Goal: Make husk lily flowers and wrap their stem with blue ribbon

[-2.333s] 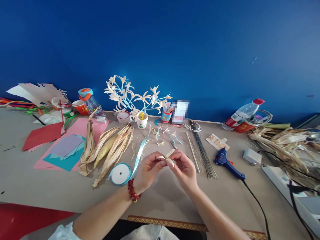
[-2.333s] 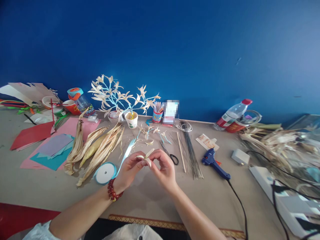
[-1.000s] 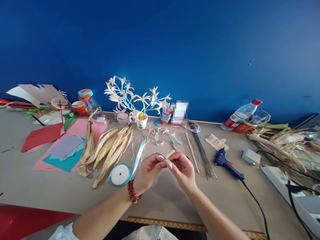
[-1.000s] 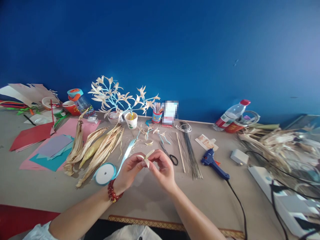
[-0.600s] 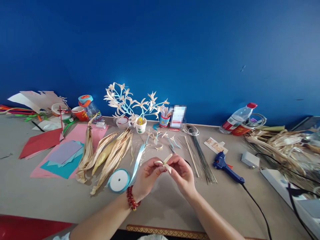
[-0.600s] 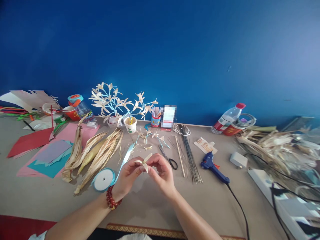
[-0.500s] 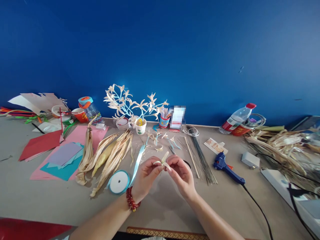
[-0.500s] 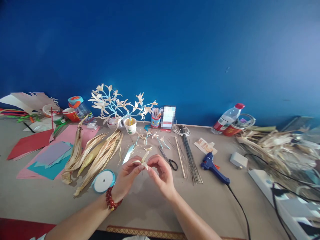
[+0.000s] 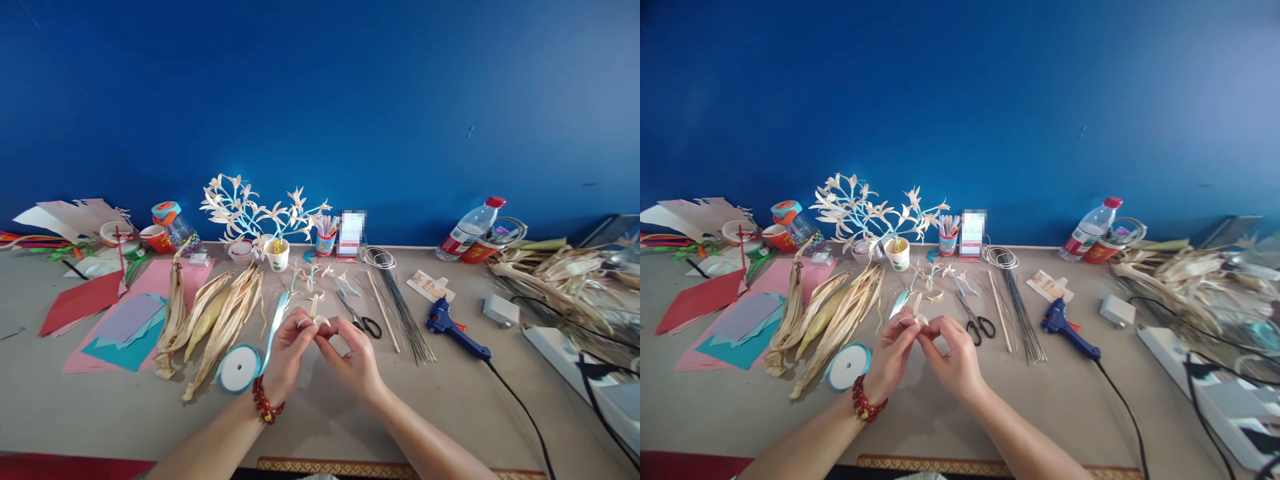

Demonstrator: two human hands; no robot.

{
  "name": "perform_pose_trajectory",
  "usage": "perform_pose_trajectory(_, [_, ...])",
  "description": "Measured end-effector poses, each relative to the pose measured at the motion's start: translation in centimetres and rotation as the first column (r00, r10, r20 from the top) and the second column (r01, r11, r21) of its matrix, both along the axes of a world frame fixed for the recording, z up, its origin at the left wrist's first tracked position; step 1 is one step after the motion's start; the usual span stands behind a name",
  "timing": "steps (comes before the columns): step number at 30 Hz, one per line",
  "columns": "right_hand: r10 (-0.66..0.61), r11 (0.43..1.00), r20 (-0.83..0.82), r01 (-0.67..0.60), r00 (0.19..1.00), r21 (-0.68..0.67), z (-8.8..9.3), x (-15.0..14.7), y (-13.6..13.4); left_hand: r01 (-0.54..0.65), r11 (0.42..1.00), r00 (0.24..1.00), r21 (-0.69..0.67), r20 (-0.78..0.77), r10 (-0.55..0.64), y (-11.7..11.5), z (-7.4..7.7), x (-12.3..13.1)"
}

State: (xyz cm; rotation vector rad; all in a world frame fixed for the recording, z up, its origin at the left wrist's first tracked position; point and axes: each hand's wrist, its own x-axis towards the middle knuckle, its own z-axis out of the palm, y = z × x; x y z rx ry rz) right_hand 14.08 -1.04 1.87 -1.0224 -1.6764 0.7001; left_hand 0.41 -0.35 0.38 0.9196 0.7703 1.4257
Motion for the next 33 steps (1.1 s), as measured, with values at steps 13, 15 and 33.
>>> perform_pose_trajectory(13, [0.156,0.797,-0.678,-0.498,0.718,-0.343,-0.5,0.0,0.3,0.087,0.993,0.993,0.082,-0.090,-0.079,0.1,-0.3,-0.8])
perform_pose_trajectory(15, [0.158,0.766,-0.720,-0.544,0.676,-0.343,-0.5,0.0,0.4,0.120,0.988,0.990,0.095,-0.080,-0.112,0.1,-0.1,-0.8])
perform_pose_trajectory(33, [0.174,0.950,-0.122,-0.199,0.977,-0.242,-0.4,1.0,1.2,-0.025,0.992,0.959,0.120,-0.277,0.058,0.6,-0.7,-1.1])
